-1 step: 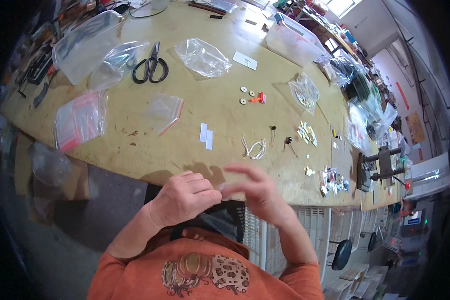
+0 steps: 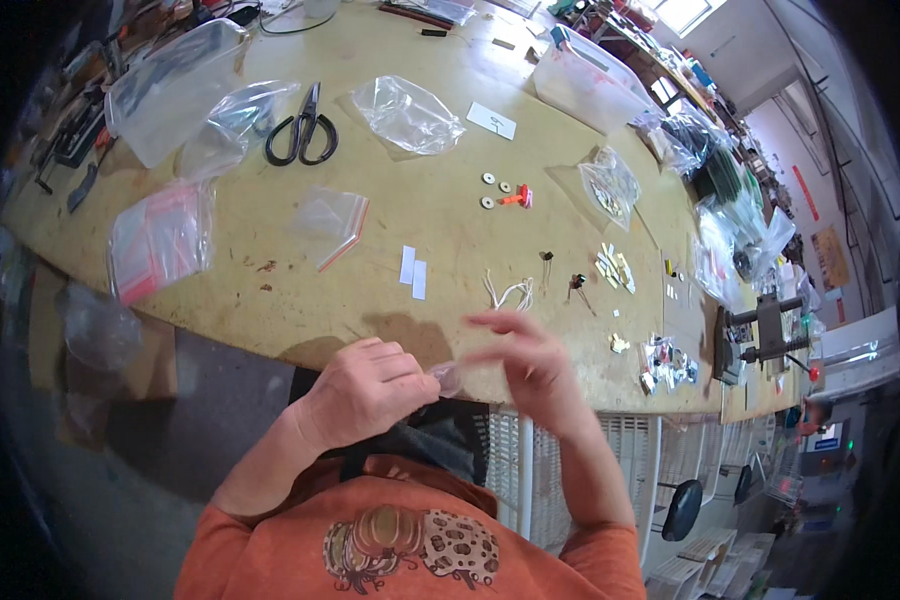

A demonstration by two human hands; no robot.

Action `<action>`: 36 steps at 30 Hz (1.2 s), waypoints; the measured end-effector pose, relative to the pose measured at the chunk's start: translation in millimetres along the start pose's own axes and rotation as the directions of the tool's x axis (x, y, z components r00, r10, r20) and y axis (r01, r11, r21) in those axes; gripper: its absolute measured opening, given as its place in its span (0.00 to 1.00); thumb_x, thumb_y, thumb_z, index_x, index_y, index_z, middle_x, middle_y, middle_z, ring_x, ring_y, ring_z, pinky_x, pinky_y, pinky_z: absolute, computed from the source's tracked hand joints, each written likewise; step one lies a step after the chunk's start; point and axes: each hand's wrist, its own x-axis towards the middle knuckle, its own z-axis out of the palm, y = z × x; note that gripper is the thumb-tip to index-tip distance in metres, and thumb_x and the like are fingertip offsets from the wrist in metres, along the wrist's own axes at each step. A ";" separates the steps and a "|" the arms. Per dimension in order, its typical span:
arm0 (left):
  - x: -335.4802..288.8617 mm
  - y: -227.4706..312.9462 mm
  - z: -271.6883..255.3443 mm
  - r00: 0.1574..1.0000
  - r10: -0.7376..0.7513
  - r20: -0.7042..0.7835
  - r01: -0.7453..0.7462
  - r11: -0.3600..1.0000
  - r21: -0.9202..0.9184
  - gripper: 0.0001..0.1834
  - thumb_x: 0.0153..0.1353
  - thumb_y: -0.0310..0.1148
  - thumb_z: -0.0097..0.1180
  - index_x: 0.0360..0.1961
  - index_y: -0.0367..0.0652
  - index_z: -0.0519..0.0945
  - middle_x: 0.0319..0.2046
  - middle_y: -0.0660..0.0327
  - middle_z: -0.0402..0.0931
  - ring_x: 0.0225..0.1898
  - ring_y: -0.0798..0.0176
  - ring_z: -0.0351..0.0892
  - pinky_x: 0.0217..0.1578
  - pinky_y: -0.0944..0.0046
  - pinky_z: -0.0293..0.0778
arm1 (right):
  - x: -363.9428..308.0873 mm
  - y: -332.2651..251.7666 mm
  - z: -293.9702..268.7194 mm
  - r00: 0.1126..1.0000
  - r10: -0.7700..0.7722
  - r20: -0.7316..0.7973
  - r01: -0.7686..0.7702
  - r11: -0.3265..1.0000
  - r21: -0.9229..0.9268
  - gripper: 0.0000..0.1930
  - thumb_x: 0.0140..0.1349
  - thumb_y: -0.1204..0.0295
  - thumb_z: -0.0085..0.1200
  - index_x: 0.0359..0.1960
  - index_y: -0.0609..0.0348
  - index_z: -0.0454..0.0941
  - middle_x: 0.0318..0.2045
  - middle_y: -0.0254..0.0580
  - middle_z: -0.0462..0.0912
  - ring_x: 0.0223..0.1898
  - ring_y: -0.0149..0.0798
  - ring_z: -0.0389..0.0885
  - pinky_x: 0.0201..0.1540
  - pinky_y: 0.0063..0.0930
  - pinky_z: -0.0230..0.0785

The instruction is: The person assembles small electronic components by hand, placing wires, connectors, and small parts into clear plastic bags on a workbench. The person moves between tables, gathers additional components, and continues bagging items.

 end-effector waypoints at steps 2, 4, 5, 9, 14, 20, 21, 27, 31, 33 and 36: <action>-2.5 -8.0 4.8 0.998 -0.024 -0.064 0.024 1.000 -0.008 0.06 0.50 0.29 0.62 0.29 0.46 0.77 0.21 0.64 0.70 0.25 0.61 0.74 0.27 0.62 0.71 | 31.4 17.8 -12.0 0.960 0.014 -0.278 -0.056 0.988 -0.145 0.19 0.51 0.91 0.45 0.39 0.59 0.82 0.41 0.48 0.83 0.44 0.46 0.82 0.44 0.33 0.74; -5.7 -16.8 12.6 0.995 -0.035 -0.093 0.034 0.999 -0.019 0.06 0.50 0.29 0.62 0.29 0.46 0.77 0.21 0.64 0.70 0.26 0.61 0.74 0.27 0.62 0.71 | 62.1 67.1 -20.2 0.928 -0.074 -0.366 -0.112 0.880 -0.462 0.11 0.58 0.80 0.51 0.40 0.59 0.82 0.42 0.44 0.83 0.43 0.47 0.81 0.44 0.37 0.72; -7.1 -20.0 14.7 0.993 -0.043 -0.108 0.040 0.999 -0.022 0.06 0.50 0.29 0.61 0.29 0.46 0.77 0.21 0.64 0.70 0.26 0.61 0.74 0.27 0.62 0.71 | 76.1 93.4 -23.1 0.930 -0.109 -0.351 -0.117 0.816 -0.566 0.10 0.58 0.78 0.52 0.40 0.56 0.81 0.42 0.42 0.82 0.44 0.46 0.81 0.45 0.38 0.71; -11.5 -25.3 16.8 0.998 -0.030 -0.056 0.033 0.998 0.053 0.07 0.48 0.27 0.67 0.28 0.45 0.80 0.23 0.63 0.75 0.26 0.59 0.76 0.29 0.61 0.73 | 111.3 143.7 -34.9 0.969 -0.084 -0.231 -0.146 0.559 -0.816 0.08 0.58 0.74 0.53 0.38 0.52 0.81 0.41 0.37 0.81 0.44 0.42 0.80 0.47 0.41 0.67; -13.5 -28.4 18.8 0.997 -0.006 -0.075 0.011 0.998 0.068 0.08 0.48 0.28 0.65 0.29 0.46 0.79 0.23 0.66 0.74 0.26 0.62 0.75 0.28 0.63 0.72 | 128.2 144.9 -41.5 0.980 0.003 -0.199 -0.166 0.569 -0.806 0.04 0.57 0.72 0.56 0.33 0.54 0.81 0.36 0.43 0.80 0.39 0.44 0.81 0.46 0.40 0.69; -15.4 -27.5 18.5 0.998 0.002 -0.062 0.004 0.996 0.087 0.08 0.48 0.28 0.65 0.29 0.46 0.78 0.21 0.66 0.72 0.24 0.62 0.73 0.26 0.62 0.70 | 141.1 143.8 -30.7 0.964 0.168 -0.208 -0.247 0.858 -0.450 0.07 0.56 0.73 0.58 0.34 0.60 0.82 0.34 0.49 0.82 0.37 0.50 0.82 0.42 0.38 0.74; -14.6 -28.3 18.1 0.998 0.000 -0.064 0.005 0.996 0.086 0.08 0.48 0.28 0.65 0.29 0.46 0.78 0.21 0.66 0.71 0.24 0.62 0.73 0.26 0.62 0.70 | 143.5 146.9 -29.4 0.966 0.179 -0.186 -0.247 0.854 -0.458 0.07 0.56 0.73 0.58 0.35 0.59 0.83 0.34 0.49 0.82 0.37 0.50 0.82 0.43 0.39 0.74; -11.1 -26.6 18.9 0.998 -0.006 -0.069 0.012 0.997 0.082 0.08 0.48 0.28 0.66 0.29 0.46 0.78 0.21 0.66 0.72 0.24 0.61 0.73 0.27 0.62 0.71 | 141.7 158.0 -26.5 0.970 0.131 -0.204 -0.226 0.796 -0.561 0.06 0.56 0.71 0.58 0.34 0.57 0.83 0.35 0.50 0.82 0.39 0.52 0.80 0.44 0.41 0.73; -12.5 -26.0 20.1 0.997 -0.017 -0.077 0.023 0.997 0.076 0.09 0.47 0.27 0.67 0.29 0.46 0.79 0.22 0.65 0.74 0.25 0.60 0.74 0.28 0.61 0.71 | 141.8 153.3 -13.6 0.972 0.092 -0.217 -0.221 0.677 -0.702 0.07 0.57 0.70 0.56 0.34 0.59 0.80 0.35 0.52 0.80 0.40 0.53 0.80 0.45 0.43 0.73; -11.3 -24.8 19.4 0.997 -0.019 -0.081 0.025 0.997 0.071 0.09 0.46 0.27 0.67 0.29 0.46 0.79 0.22 0.65 0.74 0.25 0.59 0.75 0.28 0.60 0.72 | 138.4 142.6 -8.9 0.975 0.089 -0.204 -0.200 0.753 -0.626 0.06 0.55 0.76 0.56 0.33 0.63 0.76 0.35 0.52 0.79 0.40 0.54 0.79 0.44 0.44 0.72; -7.7 -22.7 17.8 0.996 -0.028 -0.080 0.033 0.998 0.059 0.09 0.47 0.27 0.66 0.29 0.45 0.78 0.22 0.63 0.75 0.25 0.57 0.76 0.28 0.59 0.72 | 125.2 129.7 -6.1 0.974 0.074 -0.216 -0.161 0.891 -0.424 0.07 0.51 0.80 0.57 0.31 0.66 0.73 0.33 0.54 0.78 0.36 0.56 0.79 0.40 0.44 0.71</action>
